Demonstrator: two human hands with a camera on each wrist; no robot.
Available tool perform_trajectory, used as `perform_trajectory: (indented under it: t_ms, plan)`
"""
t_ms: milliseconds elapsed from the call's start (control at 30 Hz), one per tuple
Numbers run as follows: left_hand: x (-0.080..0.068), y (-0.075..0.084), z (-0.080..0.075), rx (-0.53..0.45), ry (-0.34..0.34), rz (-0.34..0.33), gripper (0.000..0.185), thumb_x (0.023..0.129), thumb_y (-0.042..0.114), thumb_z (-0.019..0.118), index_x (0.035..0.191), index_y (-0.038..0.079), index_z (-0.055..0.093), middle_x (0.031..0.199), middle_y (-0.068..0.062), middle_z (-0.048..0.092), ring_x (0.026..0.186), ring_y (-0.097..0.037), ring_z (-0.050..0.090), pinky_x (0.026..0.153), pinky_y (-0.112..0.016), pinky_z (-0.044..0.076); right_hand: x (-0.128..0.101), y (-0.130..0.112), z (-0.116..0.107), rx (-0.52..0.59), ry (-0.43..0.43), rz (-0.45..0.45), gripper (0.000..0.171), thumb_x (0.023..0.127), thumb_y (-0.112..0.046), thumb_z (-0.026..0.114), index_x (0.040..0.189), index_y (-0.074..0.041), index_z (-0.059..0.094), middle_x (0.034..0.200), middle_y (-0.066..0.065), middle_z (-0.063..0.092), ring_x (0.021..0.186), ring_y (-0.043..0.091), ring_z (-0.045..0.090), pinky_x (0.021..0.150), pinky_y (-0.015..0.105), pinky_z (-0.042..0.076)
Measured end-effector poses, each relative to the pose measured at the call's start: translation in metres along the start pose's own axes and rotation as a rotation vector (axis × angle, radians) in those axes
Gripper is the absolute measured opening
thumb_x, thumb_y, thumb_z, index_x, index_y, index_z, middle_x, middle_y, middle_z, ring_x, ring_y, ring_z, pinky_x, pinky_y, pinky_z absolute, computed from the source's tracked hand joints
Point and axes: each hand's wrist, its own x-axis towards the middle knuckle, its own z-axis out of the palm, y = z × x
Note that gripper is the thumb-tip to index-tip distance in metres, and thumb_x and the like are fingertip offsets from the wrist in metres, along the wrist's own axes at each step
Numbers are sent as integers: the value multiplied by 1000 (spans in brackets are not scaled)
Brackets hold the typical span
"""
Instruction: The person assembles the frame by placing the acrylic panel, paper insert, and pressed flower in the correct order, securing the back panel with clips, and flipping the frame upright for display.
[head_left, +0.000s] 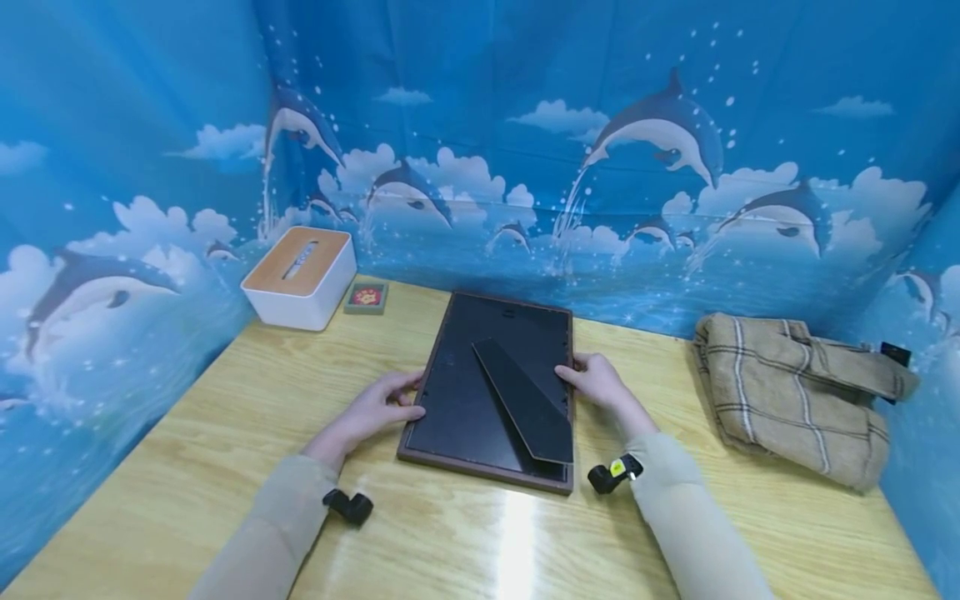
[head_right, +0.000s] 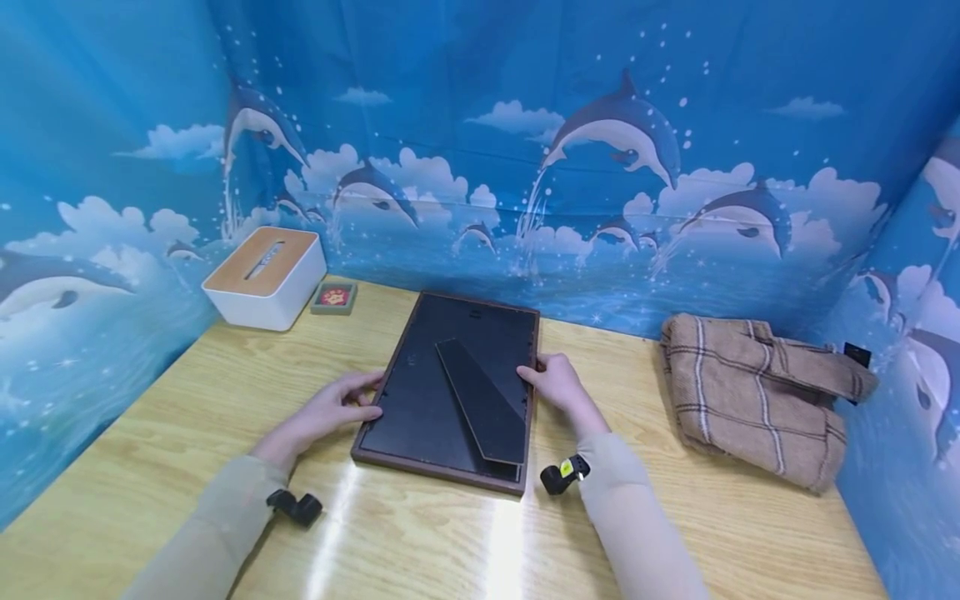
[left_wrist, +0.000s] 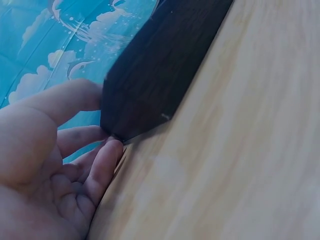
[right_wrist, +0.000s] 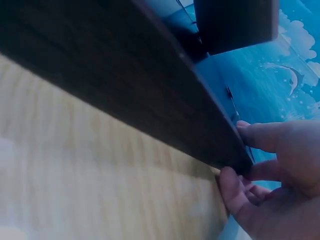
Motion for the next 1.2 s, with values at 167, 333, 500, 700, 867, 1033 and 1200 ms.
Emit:
perform_trajectory:
  t_ms: [167, 333, 500, 700, 867, 1033, 1200]
  plan:
    - [2, -4, 1, -19, 14, 9, 61, 78, 6, 69, 132, -2, 43, 113, -19, 53, 83, -22, 48, 76, -30, 40, -4, 2, 3, 0, 50, -49, 34, 90, -25, 55, 114, -1, 60, 93, 11, 65, 77, 18, 54, 66, 27, 43]
    - [8, -21, 3, -45, 33, -9, 62, 76, 10, 71, 132, 4, 45, 116, -16, 55, 83, -18, 49, 77, -30, 40, -11, 2, 5, 74, 84, 0, 46, 90, -30, 55, 128, -3, 50, 118, 20, 56, 104, 31, 53, 88, 41, 44]
    - [10, -25, 3, -42, 78, -33, 63, 75, 14, 73, 132, 13, 47, 122, -12, 54, 86, -19, 52, 78, -31, 44, -16, 0, 4, 211, 142, 72, 60, 88, -41, 56, 137, -12, 39, 129, 20, 47, 115, 33, 47, 97, 45, 38]
    - [7, -1, 6, -35, 130, -37, 63, 75, 12, 72, 132, 13, 46, 129, -12, 49, 89, -23, 55, 74, -30, 49, -20, -15, -12, 193, 275, 18, 63, 85, -44, 58, 138, -19, 36, 123, 16, 54, 110, 30, 53, 88, 41, 47]
    - [19, 2, 10, -13, 234, 65, 61, 75, 7, 72, 131, 16, 49, 128, -10, 51, 86, -24, 58, 71, -28, 51, -27, -25, -33, 196, 371, -122, 63, 84, -42, 60, 138, -19, 36, 129, 13, 51, 107, 28, 56, 86, 39, 49]
    - [33, 10, 13, 14, 372, 187, 58, 72, 1, 73, 126, 14, 54, 121, -13, 54, 83, -28, 62, 71, -29, 53, -29, -29, -42, 260, 482, -229, 59, 84, -34, 62, 136, -22, 38, 134, 7, 46, 106, 23, 57, 86, 29, 49]
    - [44, 18, 18, 27, 468, 226, 55, 71, 0, 74, 122, 15, 59, 118, -10, 58, 81, -24, 63, 72, -27, 54, -31, -30, -47, 286, 527, -303, 55, 87, -28, 58, 136, -30, 34, 136, 2, 41, 104, 17, 56, 83, 16, 46]
